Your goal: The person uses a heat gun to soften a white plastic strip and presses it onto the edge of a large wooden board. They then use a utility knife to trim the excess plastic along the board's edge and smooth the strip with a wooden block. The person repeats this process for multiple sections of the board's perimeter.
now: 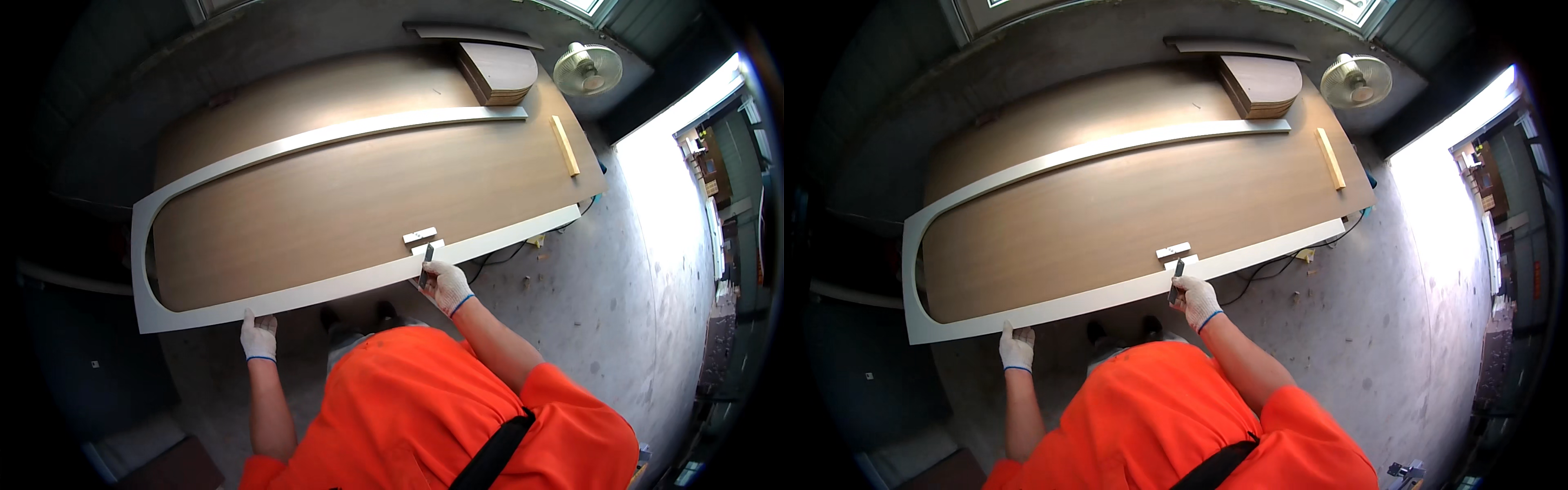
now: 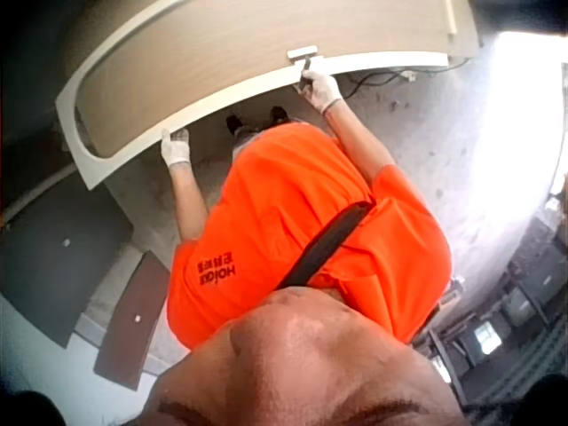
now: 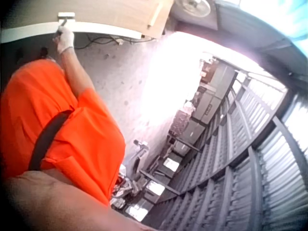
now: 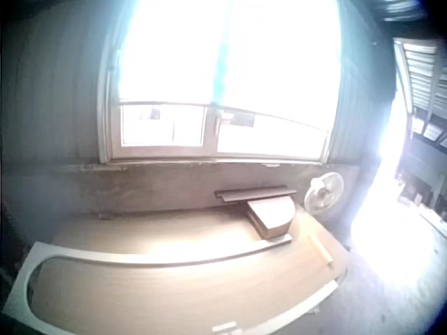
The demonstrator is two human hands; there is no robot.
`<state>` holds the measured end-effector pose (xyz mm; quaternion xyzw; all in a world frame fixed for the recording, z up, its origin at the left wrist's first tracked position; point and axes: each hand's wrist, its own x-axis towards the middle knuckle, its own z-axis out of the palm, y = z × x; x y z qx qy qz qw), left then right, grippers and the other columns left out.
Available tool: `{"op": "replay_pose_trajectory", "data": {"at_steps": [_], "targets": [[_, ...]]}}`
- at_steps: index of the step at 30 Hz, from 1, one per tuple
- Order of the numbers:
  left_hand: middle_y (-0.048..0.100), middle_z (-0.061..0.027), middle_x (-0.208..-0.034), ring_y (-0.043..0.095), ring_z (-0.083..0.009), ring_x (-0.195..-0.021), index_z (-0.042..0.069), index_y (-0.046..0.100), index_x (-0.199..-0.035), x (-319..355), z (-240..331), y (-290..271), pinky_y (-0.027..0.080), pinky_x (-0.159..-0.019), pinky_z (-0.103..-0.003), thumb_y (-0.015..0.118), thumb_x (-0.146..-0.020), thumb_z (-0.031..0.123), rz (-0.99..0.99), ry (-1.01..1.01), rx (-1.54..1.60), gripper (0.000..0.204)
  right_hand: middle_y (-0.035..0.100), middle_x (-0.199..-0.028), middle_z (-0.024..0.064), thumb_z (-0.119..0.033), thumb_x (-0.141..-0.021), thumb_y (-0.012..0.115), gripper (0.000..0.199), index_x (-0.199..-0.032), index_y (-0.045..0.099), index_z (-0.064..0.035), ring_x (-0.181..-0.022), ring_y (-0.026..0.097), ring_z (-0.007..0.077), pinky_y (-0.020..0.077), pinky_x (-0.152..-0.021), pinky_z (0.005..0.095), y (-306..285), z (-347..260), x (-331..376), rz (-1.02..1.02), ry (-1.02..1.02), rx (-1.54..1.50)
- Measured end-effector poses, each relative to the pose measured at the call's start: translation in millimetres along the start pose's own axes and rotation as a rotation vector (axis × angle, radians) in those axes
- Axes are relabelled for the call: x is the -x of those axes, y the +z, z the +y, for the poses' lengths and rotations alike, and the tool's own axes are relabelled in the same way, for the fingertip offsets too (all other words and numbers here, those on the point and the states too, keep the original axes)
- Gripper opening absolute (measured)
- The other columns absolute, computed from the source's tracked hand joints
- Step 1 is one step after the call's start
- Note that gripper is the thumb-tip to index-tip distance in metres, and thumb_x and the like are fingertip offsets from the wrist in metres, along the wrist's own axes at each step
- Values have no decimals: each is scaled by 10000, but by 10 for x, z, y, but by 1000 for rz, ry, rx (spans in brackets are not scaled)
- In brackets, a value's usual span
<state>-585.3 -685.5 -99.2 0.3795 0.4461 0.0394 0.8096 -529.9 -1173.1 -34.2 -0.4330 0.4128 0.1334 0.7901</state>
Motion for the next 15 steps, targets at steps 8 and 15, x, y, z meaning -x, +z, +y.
{"op": "replay_pose_trajectory", "data": {"at_steps": [8,15], "targets": [[644,-131,-1286,600,-312,-1241,57,620,-1345,-328,165,17,506,-1054,-493,653,-1079,406,-13,-34,104,440,668,-799,24,-156,-1001,682,87,-977,702,-75,-654,653,160,583,-584,342,205,111,-74,35,33,8],[623,-142,-1357,573,-314,-1313,47,596,-1389,-435,129,-242,463,-1131,-491,633,-1089,422,-33,-51,71,482,702,-833,24,-137,-1009,674,68,-989,706,-81,-709,684,171,580,-636,373,176,323,100,62,6,29]]}}
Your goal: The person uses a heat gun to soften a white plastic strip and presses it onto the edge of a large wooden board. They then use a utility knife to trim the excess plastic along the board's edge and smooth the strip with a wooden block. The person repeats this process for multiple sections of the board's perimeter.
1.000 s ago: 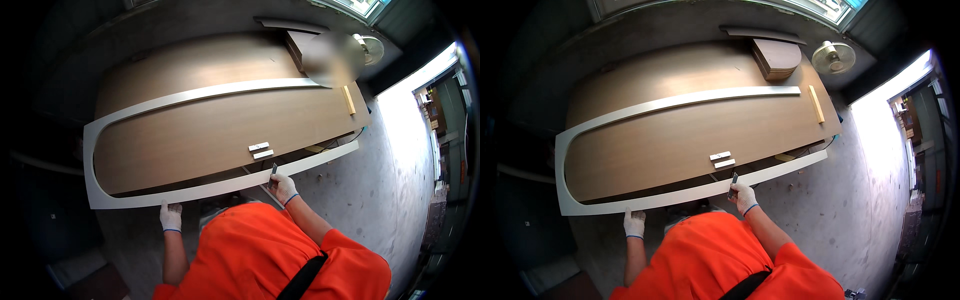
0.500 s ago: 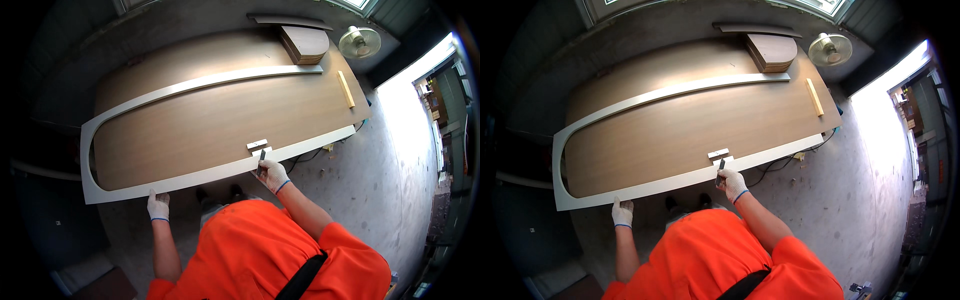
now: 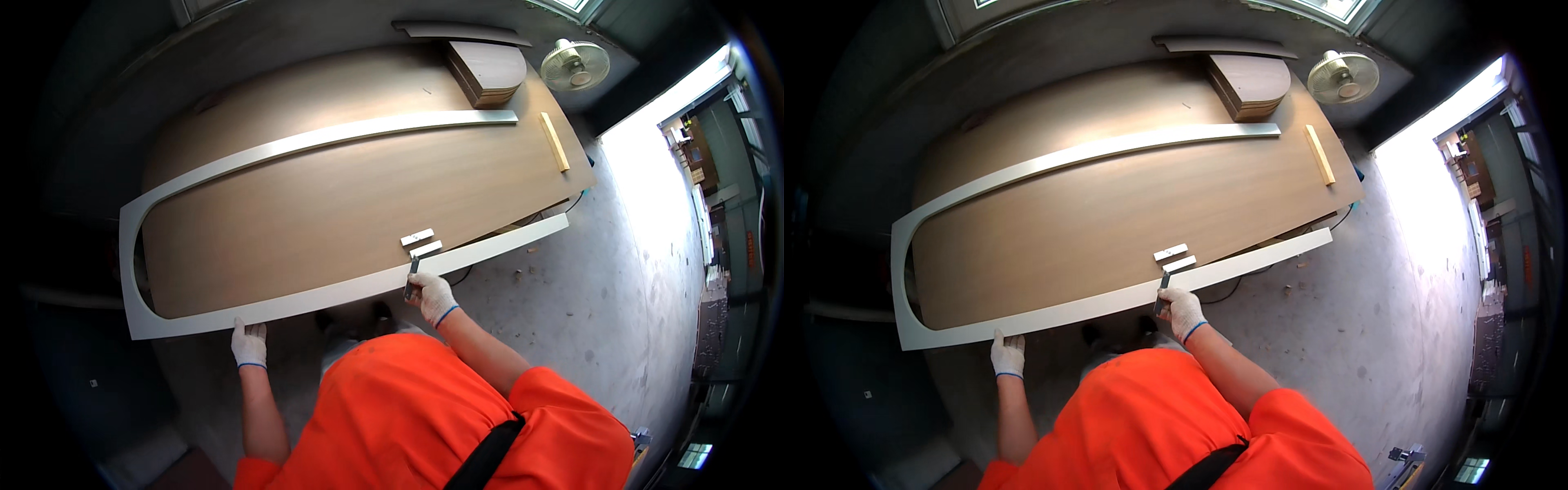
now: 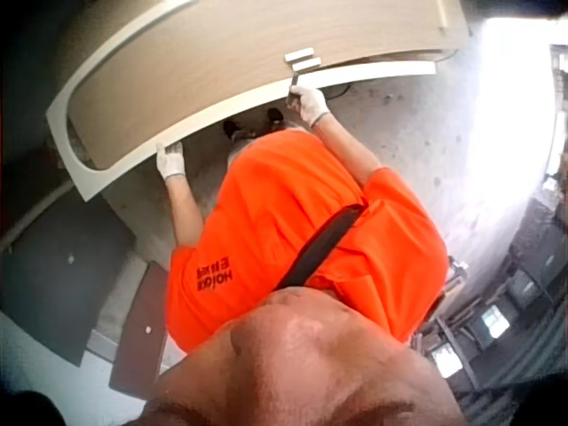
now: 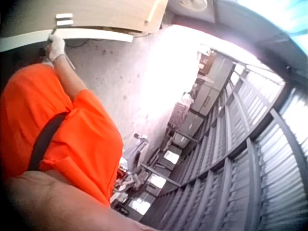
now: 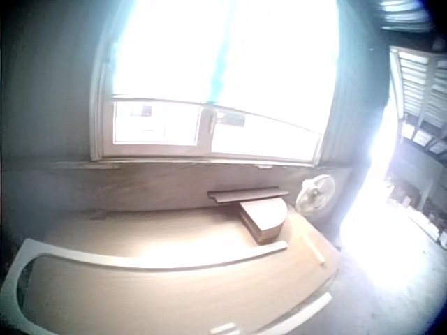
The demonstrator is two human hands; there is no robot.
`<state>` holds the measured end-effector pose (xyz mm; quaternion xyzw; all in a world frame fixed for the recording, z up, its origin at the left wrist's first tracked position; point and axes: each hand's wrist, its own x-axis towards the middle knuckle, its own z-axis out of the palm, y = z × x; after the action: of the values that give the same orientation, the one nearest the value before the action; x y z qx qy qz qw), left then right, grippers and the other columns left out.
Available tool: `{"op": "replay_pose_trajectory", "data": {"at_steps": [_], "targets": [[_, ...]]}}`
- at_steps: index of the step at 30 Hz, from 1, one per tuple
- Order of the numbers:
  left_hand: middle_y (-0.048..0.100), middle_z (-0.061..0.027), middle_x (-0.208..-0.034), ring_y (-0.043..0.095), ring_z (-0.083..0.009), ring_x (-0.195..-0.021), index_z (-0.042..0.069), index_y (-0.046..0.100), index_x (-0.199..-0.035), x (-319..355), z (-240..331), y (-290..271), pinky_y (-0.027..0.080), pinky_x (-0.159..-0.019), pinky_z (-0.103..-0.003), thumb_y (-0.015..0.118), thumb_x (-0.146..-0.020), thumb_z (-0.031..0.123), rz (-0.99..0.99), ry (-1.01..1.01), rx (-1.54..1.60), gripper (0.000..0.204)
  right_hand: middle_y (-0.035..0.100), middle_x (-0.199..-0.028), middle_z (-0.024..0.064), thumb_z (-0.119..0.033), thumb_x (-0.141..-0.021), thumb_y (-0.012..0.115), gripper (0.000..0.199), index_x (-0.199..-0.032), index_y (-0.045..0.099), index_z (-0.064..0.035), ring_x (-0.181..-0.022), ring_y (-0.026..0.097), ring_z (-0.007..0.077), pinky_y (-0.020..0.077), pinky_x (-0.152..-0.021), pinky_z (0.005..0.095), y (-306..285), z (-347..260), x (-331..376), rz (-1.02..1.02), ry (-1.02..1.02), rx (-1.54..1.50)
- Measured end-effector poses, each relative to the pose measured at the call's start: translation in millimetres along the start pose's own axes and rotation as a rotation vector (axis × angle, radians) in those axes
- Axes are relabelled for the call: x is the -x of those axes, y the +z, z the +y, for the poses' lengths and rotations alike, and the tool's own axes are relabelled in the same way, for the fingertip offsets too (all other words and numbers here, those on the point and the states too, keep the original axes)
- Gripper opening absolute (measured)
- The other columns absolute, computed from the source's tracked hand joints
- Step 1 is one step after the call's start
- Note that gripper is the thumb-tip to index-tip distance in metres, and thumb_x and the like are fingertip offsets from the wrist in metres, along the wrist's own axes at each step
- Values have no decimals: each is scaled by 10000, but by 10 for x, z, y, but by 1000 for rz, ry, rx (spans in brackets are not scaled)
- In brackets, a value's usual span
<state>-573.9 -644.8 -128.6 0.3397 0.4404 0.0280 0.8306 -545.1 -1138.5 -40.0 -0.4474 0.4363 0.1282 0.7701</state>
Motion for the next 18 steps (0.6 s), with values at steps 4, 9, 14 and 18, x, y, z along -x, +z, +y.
{"op": "replay_pose_trajectory", "data": {"at_steps": [4,9,14,18], "targets": [[615,-142,-1392,574,-301,-1327,52,587,-1402,59,-19,-134,471,-1130,-489,634,-1090,429,14,13,14,492,714,-884,37,-108,-1008,658,68,-1024,710,-68,-773,695,195,585,-708,408,-248,323,55,-34,85,36],[589,-163,-1465,550,-351,-1375,49,558,-1449,189,0,-302,442,-1162,-518,549,-1094,575,120,-45,23,635,746,-1009,122,-73,-1010,633,115,-1092,668,-1,-888,744,279,622,-746,449,-344,503,220,-115,273,199],[623,-187,-1439,604,-376,-1328,56,533,-1472,139,-103,-346,476,-1093,-576,506,-1105,582,241,-17,-52,642,739,-893,118,-79,-987,682,86,-978,682,7,-790,734,207,606,-676,332,135,67,490,-406,208,599],[711,-152,-1267,696,-345,-1152,82,573,-1408,208,-159,-406,538,-985,-532,506,-1112,563,261,15,-104,568,708,-829,84,-45,-950,700,53,-941,690,6,-719,691,152,562,-632,290,816,-156,468,-404,-28,715]]}}
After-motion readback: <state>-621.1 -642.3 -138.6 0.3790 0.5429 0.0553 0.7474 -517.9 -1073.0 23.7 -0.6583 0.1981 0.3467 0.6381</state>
